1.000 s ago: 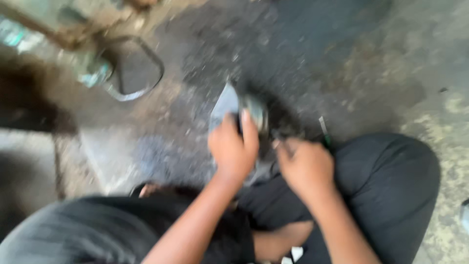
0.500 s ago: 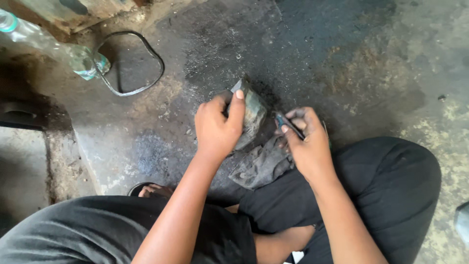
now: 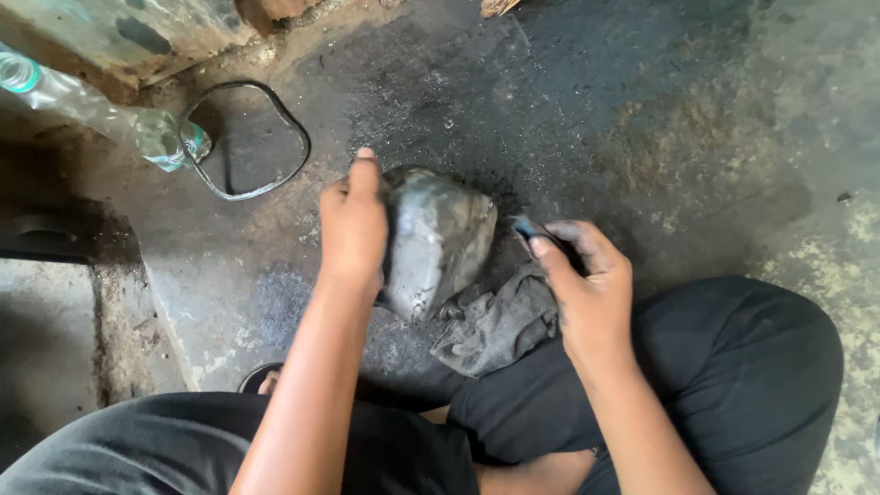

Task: The person sits on the floor and scrubs a small, dark metal part with a cloth and a small tool. They repeatedly rub the surface of the object, turning it over to clean different sides.

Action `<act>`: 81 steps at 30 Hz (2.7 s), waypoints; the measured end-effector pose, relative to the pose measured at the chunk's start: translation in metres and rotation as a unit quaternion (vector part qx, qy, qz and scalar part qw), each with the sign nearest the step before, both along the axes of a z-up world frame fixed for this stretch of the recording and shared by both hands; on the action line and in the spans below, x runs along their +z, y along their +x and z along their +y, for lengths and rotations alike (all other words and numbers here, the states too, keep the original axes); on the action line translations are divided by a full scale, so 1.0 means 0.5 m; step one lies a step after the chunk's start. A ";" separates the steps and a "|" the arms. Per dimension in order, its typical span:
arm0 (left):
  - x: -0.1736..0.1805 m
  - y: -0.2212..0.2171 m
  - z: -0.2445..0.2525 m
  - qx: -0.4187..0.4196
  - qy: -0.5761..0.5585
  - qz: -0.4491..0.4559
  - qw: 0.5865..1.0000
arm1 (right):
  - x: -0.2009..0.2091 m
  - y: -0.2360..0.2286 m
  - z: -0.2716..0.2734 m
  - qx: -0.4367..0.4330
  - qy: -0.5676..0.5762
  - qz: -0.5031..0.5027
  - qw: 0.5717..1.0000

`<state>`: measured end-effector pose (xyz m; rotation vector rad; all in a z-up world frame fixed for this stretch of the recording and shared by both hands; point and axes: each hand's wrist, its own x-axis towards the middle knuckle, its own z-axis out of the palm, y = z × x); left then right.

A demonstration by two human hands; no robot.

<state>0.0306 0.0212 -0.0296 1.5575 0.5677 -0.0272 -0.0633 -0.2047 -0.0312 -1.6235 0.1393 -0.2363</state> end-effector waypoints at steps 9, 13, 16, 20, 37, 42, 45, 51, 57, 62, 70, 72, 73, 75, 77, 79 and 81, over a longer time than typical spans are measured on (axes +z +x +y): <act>0.003 -0.003 -0.033 -0.054 -0.026 0.057 0.997 | 0.058 0.011 0.077 -0.057 -0.175 -0.062 0.981; -0.022 -0.016 -0.043 -0.065 -0.018 0.048 0.997 | 0.072 0.014 0.115 -0.033 -0.244 -0.158 0.956; -0.019 -0.011 -0.045 -0.053 0.010 0.015 0.998 | 0.089 -0.005 0.124 0.027 -0.292 -0.221 0.930; -0.009 -0.021 -0.058 -0.071 0.089 0.016 0.993 | 0.082 0.020 0.110 -0.042 -0.295 -0.173 0.939; 0.043 -0.067 -0.105 0.006 0.204 -0.059 0.977 | 0.081 0.004 0.086 -0.097 -0.281 -0.110 0.948; 0.051 -0.073 -0.107 -0.002 0.209 -0.071 0.975 | 0.087 -0.014 0.099 -0.067 -0.278 -0.157 0.945; 0.062 -0.078 -0.112 -0.014 0.210 -0.067 0.975 | 0.093 -0.023 0.102 -0.072 -0.302 -0.146 0.939; 0.058 -0.074 -0.120 -0.024 0.241 -0.082 0.967 | 0.084 -0.042 0.120 -0.046 -0.226 -0.168 0.958; 0.082 -0.073 -0.108 -0.012 0.196 -0.048 0.979 | 0.074 -0.019 0.125 -0.095 -0.194 -0.108 0.970; 0.082 -0.085 -0.115 -0.023 0.220 -0.031 0.975 | 0.072 -0.028 0.110 -0.096 -0.246 -0.115 0.958; 0.081 -0.070 -0.111 -0.003 0.201 -0.030 0.979 | 0.048 -0.025 0.114 -0.080 -0.100 -0.076 0.989; 0.084 -0.077 -0.106 0.007 0.202 -0.018 0.979 | 0.047 -0.011 0.098 -0.096 -0.080 -0.050 0.991; 0.083 -0.078 -0.104 -0.001 0.215 -0.031 0.976 | 0.047 -0.010 0.096 -0.103 -0.068 -0.034 0.992; 0.077 -0.081 -0.115 -0.013 0.232 -0.053 0.971 | 0.046 -0.044 0.103 -0.078 -0.160 -0.077 0.981; 0.076 -0.082 -0.117 -0.011 0.216 -0.048 0.975 | 0.045 -0.035 0.100 -0.086 -0.215 -0.085 0.969; 0.077 -0.083 -0.111 -0.007 0.218 -0.048 0.975 | 0.041 -0.004 0.084 -0.135 -0.236 -0.048 0.961; 0.076 -0.082 -0.114 0.007 0.226 -0.050 0.973 | 0.034 -0.014 0.082 -0.116 -0.249 -0.085 0.958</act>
